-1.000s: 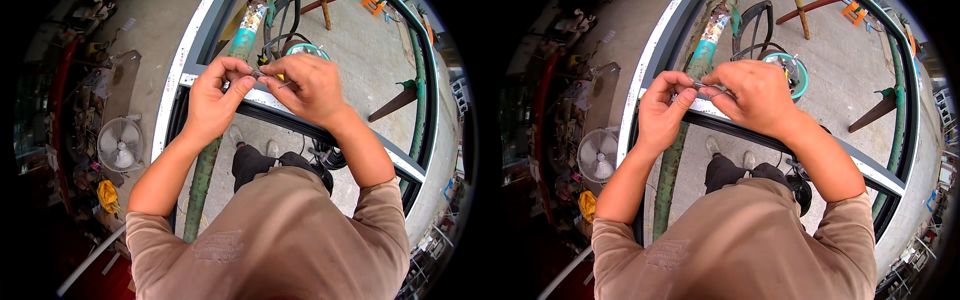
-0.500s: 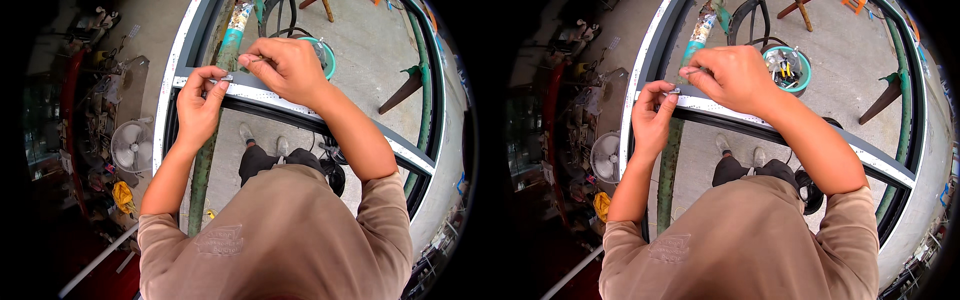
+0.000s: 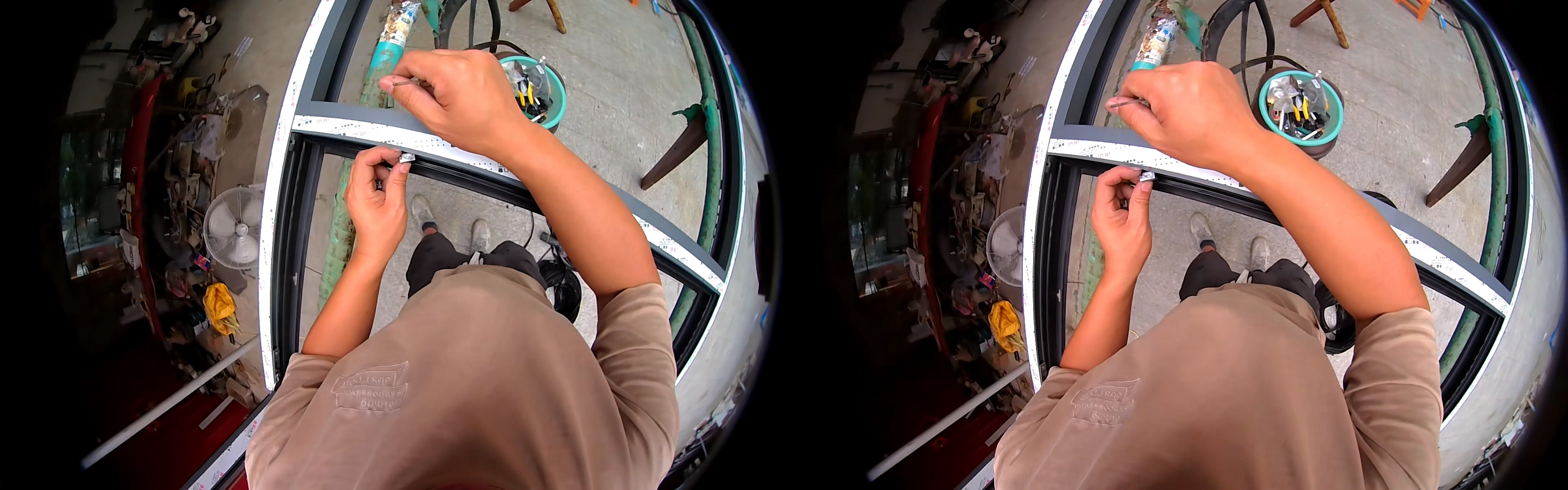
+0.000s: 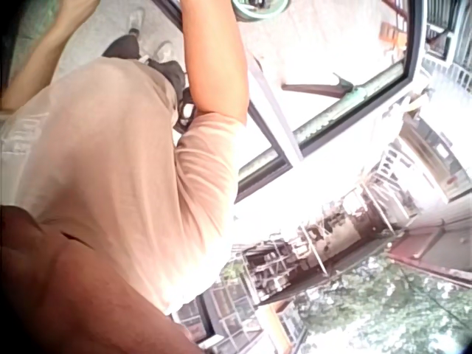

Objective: The person picks up metal and plastic components from a bin, uses pliers to trim a plastic piece on a metal window frame, and then uses a screwdriver to attach a metal latch component to the frame.

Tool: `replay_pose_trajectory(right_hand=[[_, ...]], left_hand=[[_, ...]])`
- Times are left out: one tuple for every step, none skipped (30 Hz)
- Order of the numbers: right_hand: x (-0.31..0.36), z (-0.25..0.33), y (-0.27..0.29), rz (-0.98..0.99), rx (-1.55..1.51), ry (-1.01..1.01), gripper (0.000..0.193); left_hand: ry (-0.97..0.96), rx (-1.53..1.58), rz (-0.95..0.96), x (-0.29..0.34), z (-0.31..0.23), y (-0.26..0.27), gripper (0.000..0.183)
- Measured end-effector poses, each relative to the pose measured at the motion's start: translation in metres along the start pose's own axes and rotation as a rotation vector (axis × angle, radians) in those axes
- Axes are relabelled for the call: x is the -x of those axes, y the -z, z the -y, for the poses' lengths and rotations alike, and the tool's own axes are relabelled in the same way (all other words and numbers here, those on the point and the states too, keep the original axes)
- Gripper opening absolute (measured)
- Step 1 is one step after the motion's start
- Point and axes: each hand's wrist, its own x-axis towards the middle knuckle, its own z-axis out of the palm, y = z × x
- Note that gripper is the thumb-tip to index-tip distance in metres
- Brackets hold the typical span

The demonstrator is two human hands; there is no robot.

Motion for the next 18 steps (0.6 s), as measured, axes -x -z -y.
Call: replay_pose_trajectory(right_hand=[[0.000, 0.000, 0.000, -0.007, -0.001, -0.004, 0.025], [0.000, -0.002, 0.001, -0.013, 0.002, -0.009, 0.025], [0.000, -0.002, 0.001, -0.008, 0.002, -0.006, 0.025], [0.001, -0.002, 0.001, -0.007, 0.007, -0.009, 0.025], [0.001, -0.002, 0.000, -0.008, 0.010, -0.012, 0.025], [0.001, -0.001, 0.000, -0.005, 0.008, -0.009, 0.025], [0.001, -0.001, 0.000, 0.002, 0.009, -0.014, 0.025], [0.001, -0.001, -0.001, 0.007, 0.012, -0.020, 0.025], [0.001, -0.001, -0.001, 0.009, 0.011, -0.018, 0.025], [0.002, -0.001, -0.002, 0.013, 0.007, -0.018, 0.025], [0.002, -0.001, -0.002, 0.017, 0.003, -0.018, 0.025], [0.002, 0.000, -0.001, 0.019, 0.002, -0.014, 0.025], [0.001, 0.000, -0.001, 0.024, -0.009, -0.019, 0.024], [0.001, 0.000, 0.000, 0.028, -0.021, -0.023, 0.024], [0.000, 0.000, 0.000, 0.029, -0.022, -0.018, 0.024], [0.001, -0.001, 0.000, 0.030, -0.019, -0.024, 0.024], [0.001, -0.001, -0.001, 0.031, -0.015, -0.032, 0.024], [0.000, -0.001, -0.001, 0.032, -0.015, -0.028, 0.024]], left_hand=[[-0.017, -0.015, -0.010, -0.002, 0.001, -0.002, 0.017], [-0.015, -0.012, -0.013, -0.002, 0.001, -0.005, 0.017], [-0.012, -0.006, -0.029, -0.001, 0.001, -0.007, 0.017], [-0.010, 0.001, -0.045, -0.001, 0.001, -0.009, 0.017], [-0.009, 0.001, -0.049, -0.001, 0.003, -0.010, 0.017], [-0.046, -0.024, -0.066, 0.000, 0.008, -0.012, 0.018], [-0.084, -0.049, -0.082, 0.000, 0.010, -0.013, 0.019], [-0.084, -0.049, -0.085, -0.001, 0.009, -0.015, 0.019], [-0.132, -0.093, -0.105, -0.002, 0.007, -0.017, 0.019], [-0.180, -0.137, -0.124, -0.003, 0.006, -0.017, 0.020], [-0.180, -0.137, -0.128, -0.003, 0.006, -0.017, 0.020], [-0.179, -0.140, -0.125, -0.003, 0.007, -0.016, 0.021], [-0.178, -0.142, -0.121, -0.004, 0.008, -0.015, 0.022], [-0.178, -0.143, -0.127, -0.004, 0.009, -0.015, 0.022], [-0.178, -0.130, -0.123, -0.004, 0.012, -0.014, 0.024], [-0.178, -0.117, -0.119, -0.005, 0.014, -0.013, 0.027], [-0.178, -0.117, -0.123, -0.006, 0.016, -0.011, 0.027], [-0.310, -0.243, -0.113, -0.007, 0.017, -0.009, 0.028]])
